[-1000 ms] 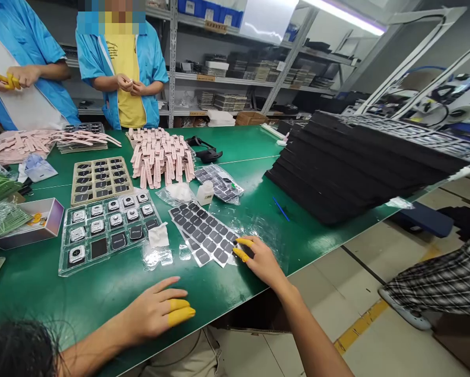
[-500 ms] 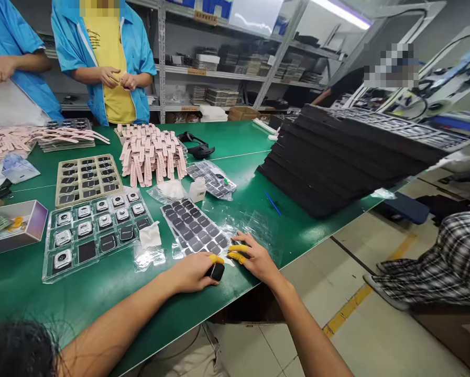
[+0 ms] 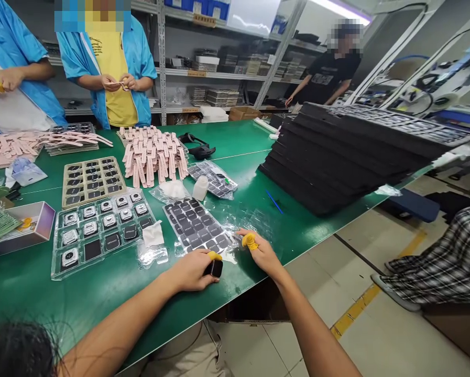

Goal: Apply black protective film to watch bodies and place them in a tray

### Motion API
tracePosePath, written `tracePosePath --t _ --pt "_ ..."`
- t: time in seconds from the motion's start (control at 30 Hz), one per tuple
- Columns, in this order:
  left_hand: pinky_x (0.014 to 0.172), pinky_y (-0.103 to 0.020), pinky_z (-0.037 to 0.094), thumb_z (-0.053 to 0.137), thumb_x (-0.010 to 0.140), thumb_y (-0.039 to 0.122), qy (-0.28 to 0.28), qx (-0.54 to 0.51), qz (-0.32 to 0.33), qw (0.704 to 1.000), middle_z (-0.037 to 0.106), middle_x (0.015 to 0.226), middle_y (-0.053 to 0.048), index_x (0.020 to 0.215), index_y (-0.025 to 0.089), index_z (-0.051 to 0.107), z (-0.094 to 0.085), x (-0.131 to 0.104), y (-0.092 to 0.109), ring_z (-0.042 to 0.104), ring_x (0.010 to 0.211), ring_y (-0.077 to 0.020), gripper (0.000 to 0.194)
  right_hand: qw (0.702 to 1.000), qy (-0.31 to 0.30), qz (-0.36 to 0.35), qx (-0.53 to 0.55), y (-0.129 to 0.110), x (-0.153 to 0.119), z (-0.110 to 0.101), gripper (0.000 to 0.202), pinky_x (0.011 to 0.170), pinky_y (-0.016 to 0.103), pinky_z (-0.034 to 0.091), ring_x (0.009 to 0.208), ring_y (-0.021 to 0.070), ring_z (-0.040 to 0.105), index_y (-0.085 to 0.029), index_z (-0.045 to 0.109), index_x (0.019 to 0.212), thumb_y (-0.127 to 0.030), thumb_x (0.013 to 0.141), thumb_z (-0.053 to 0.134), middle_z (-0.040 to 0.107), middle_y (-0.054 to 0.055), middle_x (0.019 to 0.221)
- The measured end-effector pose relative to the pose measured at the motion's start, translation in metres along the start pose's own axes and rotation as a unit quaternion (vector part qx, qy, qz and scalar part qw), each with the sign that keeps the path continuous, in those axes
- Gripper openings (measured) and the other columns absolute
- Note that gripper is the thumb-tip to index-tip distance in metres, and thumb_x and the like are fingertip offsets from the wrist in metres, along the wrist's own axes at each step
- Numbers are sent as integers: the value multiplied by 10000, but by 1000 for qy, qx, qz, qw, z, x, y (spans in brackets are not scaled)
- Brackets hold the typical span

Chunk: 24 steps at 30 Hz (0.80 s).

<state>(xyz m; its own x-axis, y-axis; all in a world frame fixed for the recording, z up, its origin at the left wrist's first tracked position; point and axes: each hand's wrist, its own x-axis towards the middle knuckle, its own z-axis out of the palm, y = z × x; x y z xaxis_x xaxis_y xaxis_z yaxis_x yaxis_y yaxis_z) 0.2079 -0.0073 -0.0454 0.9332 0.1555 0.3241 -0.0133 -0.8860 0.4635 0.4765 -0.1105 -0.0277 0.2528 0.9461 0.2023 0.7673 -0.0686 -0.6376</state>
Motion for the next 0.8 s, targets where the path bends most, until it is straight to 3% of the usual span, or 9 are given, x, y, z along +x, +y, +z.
tracePosePath --t 0.1,0.23,0.33,0.43,0.53,0.6,0.7,0.8 --pt "1022 -463 631 799 952 361 -13 -8 -4 1000 812 897 -147 998 223 702 -5 -1 5 806 913 -310 175 998 14 24 -49 3 7 -14 559 1158 532 558 1348 361 697 -286 682 862 -611 1081 284 805 131 1291" --pt "1239 -514 529 721 995 270 41 -76 38 996 822 1315 -176 1331 263 669 -14 -22 15 753 1326 -317 340 983 18 80 -163 11 17 -27 271 1053 583 561 1122 384 701 -266 683 742 -475 900 613 774 130 994" --pt "1166 -500 600 748 976 282 147 -133 15 980 844 1253 -170 1345 264 689 -30 -61 21 795 1241 -318 374 961 36 127 -243 13 20 -29 222 1000 639 522 1143 446 647 -242 664 675 -371 855 684 692 172 880" --pt "944 -401 691 759 957 282 238 -160 -111 952 873 1124 -113 1252 261 762 -58 -110 25 849 1003 -268 296 948 57 130 -285 1 28 -20 208 1025 658 484 1257 496 590 -194 774 947 -350 921 640 699 251 1117" --pt "956 -416 686 805 889 291 275 -174 -304 895 882 1106 -76 1175 251 798 -86 -152 27 850 1001 -278 289 961 13 97 -259 -28 52 8 445 1008 501 531 1216 395 655 -206 731 1313 -489 987 624 714 197 1274" --pt "996 -448 676 842 827 323 303 -204 -393 844 880 1117 -81 1164 228 789 -98 -169 26 846 1028 -298 354 966 -46 121 -222 -50 72 30 621 936 427 547 1166 364 696 -199 661 1439 -597 963 674 739 175 1282" --pt "1012 -462 667 900 734 374 354 -282 -455 767 870 1137 -95 1178 203 744 -106 -177 22 841 1038 -300 501 959 -111 184 -186 -77 96 53 762 815 371 520 1095 352 739 -173 622 1495 -603 890 791 796 153 1199" --pt "992 -427 658 956 649 373 384 -356 -458 719 854 1166 -102 1188 196 710 -107 -174 18 833 1025 -275 618 953 -127 211 -176 -87 106 58 648 709 352 463 936 324 762 -156 698 1410 -520 890 828 833 123 1012"
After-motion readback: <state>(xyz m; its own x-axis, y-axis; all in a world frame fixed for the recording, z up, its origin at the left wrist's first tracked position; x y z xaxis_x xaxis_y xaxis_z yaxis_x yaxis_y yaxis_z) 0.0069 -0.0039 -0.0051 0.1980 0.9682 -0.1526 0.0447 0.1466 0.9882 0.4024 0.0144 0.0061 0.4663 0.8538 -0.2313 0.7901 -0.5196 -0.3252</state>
